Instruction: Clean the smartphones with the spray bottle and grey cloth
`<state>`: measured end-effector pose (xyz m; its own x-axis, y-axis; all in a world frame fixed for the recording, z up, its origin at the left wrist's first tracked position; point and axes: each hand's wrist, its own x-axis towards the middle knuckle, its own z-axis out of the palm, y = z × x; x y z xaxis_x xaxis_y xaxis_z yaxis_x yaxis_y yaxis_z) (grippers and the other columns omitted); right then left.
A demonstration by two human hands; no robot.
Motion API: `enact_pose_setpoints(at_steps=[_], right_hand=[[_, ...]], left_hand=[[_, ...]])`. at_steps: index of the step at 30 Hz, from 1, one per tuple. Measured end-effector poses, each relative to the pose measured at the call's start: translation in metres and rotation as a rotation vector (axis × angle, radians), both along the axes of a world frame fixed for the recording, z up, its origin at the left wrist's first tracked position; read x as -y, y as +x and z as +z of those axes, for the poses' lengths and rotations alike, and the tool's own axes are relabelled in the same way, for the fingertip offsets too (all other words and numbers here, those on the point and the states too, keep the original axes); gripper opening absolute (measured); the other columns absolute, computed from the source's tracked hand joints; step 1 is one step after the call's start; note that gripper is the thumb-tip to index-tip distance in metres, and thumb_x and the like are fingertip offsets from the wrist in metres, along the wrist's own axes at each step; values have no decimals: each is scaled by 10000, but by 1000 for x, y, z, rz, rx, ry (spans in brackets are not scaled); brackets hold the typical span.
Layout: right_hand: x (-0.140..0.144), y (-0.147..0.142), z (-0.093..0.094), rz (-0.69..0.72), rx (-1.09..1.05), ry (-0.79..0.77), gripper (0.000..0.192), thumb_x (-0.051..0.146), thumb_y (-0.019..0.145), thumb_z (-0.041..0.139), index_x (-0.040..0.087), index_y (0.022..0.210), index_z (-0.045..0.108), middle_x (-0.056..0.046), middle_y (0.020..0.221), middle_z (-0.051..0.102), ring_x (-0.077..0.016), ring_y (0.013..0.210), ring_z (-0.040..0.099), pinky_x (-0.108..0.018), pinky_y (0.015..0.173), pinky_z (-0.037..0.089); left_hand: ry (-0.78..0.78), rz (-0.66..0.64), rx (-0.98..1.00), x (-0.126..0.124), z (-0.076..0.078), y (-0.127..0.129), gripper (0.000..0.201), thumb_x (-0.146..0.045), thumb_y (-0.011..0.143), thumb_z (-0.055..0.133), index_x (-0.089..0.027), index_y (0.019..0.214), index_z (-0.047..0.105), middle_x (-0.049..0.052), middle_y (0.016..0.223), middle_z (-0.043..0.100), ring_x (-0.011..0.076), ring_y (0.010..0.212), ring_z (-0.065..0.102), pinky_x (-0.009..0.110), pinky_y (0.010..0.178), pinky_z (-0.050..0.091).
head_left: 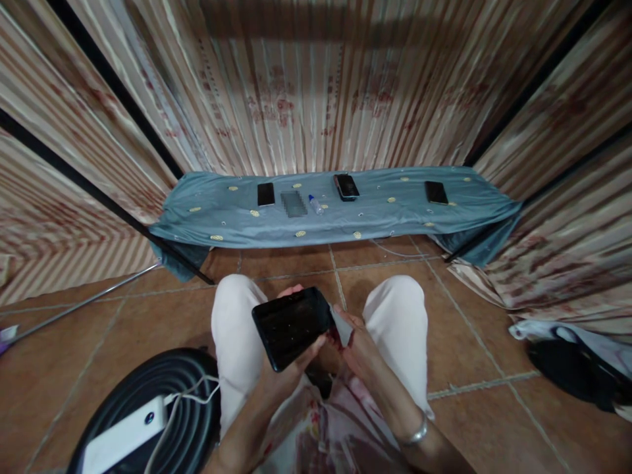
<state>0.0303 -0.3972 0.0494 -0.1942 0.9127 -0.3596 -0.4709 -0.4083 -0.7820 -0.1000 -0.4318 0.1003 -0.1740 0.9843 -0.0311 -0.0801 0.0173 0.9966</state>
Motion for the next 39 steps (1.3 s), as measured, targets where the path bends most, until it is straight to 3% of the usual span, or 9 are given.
enact_pose_setpoints(at_steps=[5,10,16,18,21,24,28,33,39], right_hand=[[17,2,-2,33,-15,-96,364,570,710,733,211,721,672,16,580,640,-175,597,629,-278,551,489],[40,20,0,114,6,-55,370,553,739,743,189,796,729,-29,739,720,-177,689,663,-290,662,518],[30,44,14,-21,227,192,395,466,781,743,256,1115,714,-46,1079,741,-229,1091,645,-385,1006,462],[23,43,19,-60,342,316,414,404,826,708,264,1213,658,-57,1185,704,-223,1139,626,-383,1017,464],[18,34,24,-76,584,556,316,311,894,629,265,1206,652,-63,1238,669,-213,1132,625,-371,1004,482],[23,23,26,24,777,869,294,209,950,525,292,1195,665,-45,1268,646,-191,1163,604,-341,1009,488],[31,15,22,232,941,1147,487,120,955,442,290,1407,500,-64,1318,622,-211,1168,581,-371,975,531],[22,13,11,149,1084,1204,514,120,961,406,264,1453,445,-87,1299,638,-234,1164,567,-413,959,539],[2,13,2,85,1142,1191,477,148,978,380,235,1437,472,-99,1319,622,-249,1214,521,-451,997,498]], left_hand=[[-40,125,-35,-6,-10,-12,746,-314,608,830,-249,1301,562,90,1304,646,338,1345,470,483,1137,362],[-92,148,279,-13,-23,-25,812,-341,652,812,-235,1380,470,135,1378,595,298,1256,566,479,1077,425],[-145,40,484,-12,-27,-25,569,-473,699,752,-144,1155,664,170,1225,686,363,1215,582,520,983,482],[-209,6,518,-11,-28,-21,567,-568,714,711,-117,1059,709,166,1147,719,368,1231,569,499,1013,464],[-292,-27,592,-9,-31,-14,649,-676,698,670,-116,1022,729,149,1083,742,350,1228,576,460,1056,434],[-320,-50,608,-8,-33,-9,671,-713,702,639,-125,1010,737,137,1055,751,331,1187,606,438,1046,444],[-328,-47,549,-9,-35,-7,747,-781,730,529,-124,1017,739,153,1025,755,323,1126,642,435,983,492],[-342,-75,545,-6,-40,-5,808,-800,729,507,-133,1144,701,152,1078,746,314,1147,637,459,1015,472],[-309,-31,506,1,-47,3,714,-738,778,525,-179,1195,682,100,1145,731,283,1221,595,419,1051,457]])
